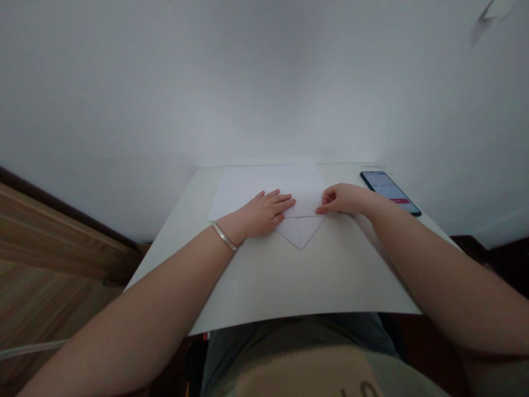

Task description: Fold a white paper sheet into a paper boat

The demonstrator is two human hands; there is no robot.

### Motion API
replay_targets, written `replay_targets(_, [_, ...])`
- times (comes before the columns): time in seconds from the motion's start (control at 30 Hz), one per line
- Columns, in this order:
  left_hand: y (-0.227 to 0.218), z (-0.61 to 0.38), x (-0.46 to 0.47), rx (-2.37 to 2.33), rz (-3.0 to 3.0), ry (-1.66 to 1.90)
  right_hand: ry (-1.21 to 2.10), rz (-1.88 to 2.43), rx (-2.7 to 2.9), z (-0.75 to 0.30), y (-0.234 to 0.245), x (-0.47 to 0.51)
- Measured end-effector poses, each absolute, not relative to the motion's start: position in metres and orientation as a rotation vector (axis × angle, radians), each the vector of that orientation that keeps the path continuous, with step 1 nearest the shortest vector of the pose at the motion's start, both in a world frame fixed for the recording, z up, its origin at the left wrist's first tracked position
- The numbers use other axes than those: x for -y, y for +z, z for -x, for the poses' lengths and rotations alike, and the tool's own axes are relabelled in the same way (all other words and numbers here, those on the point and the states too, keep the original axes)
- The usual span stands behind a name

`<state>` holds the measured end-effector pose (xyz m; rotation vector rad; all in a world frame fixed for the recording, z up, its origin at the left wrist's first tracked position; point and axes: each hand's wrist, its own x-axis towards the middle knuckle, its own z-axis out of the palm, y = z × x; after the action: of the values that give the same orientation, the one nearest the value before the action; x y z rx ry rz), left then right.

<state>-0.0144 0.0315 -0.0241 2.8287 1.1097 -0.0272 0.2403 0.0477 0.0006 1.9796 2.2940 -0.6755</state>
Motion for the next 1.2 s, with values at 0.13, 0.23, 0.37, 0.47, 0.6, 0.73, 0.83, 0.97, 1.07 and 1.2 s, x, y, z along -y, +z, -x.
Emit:
replay_targets(0.13, [-0.022, 0.011, -0.029, -1.142, -2.83, 0.046, -0.42, -2.046, -2.338, -0.223, -0.002, -0.041])
replay_targets(0.23, [-0.022, 0.01, -0.028, -1.155, -2.823, 0.071, -0.291, -2.079, -2.409, -0.208, -0.007, -0.035])
replay_targets(0.37, [-0.022, 0.009, -0.028, -1.179, -2.825, 0.106, -0.298, -2.126, -2.452, -0.19, -0.01, -0.022])
replay_targets(0.47, [-0.022, 0.006, -0.026, -1.196, -2.84, 0.171, -0.242, -2.184, -2.438, -0.181, -0.009, -0.013])
replay_targets(0.6, [-0.02, 0.001, -0.024, -1.241, -2.869, 0.271, -0.202, -2.22, -2.421, -0.177, -0.009, -0.011])
replay_targets(0.73, [-0.018, 0.0, -0.024, -1.274, -2.896, 0.301, -0.304, -2.142, -2.463, -0.184, -0.01, -0.019])
replay_targets(0.83, [-0.017, 0.002, -0.027, -1.254, -2.883, 0.298, -0.42, -2.075, -2.485, -0.191, -0.011, -0.027])
replay_targets(0.97, [-0.017, 0.001, -0.029, -1.282, -2.831, 0.338, -0.491, -2.029, -2.493, -0.196, -0.01, -0.031])
replay_targets(1.07, [-0.016, -0.002, -0.027, -1.35, -2.796, 0.404, -0.545, -1.97, -2.528, -0.197, -0.008, -0.033])
replay_targets(1.2, [-0.014, -0.004, -0.028, -1.379, -2.77, 0.385, -0.682, -1.961, -2.499, -0.199, -0.006, -0.037])
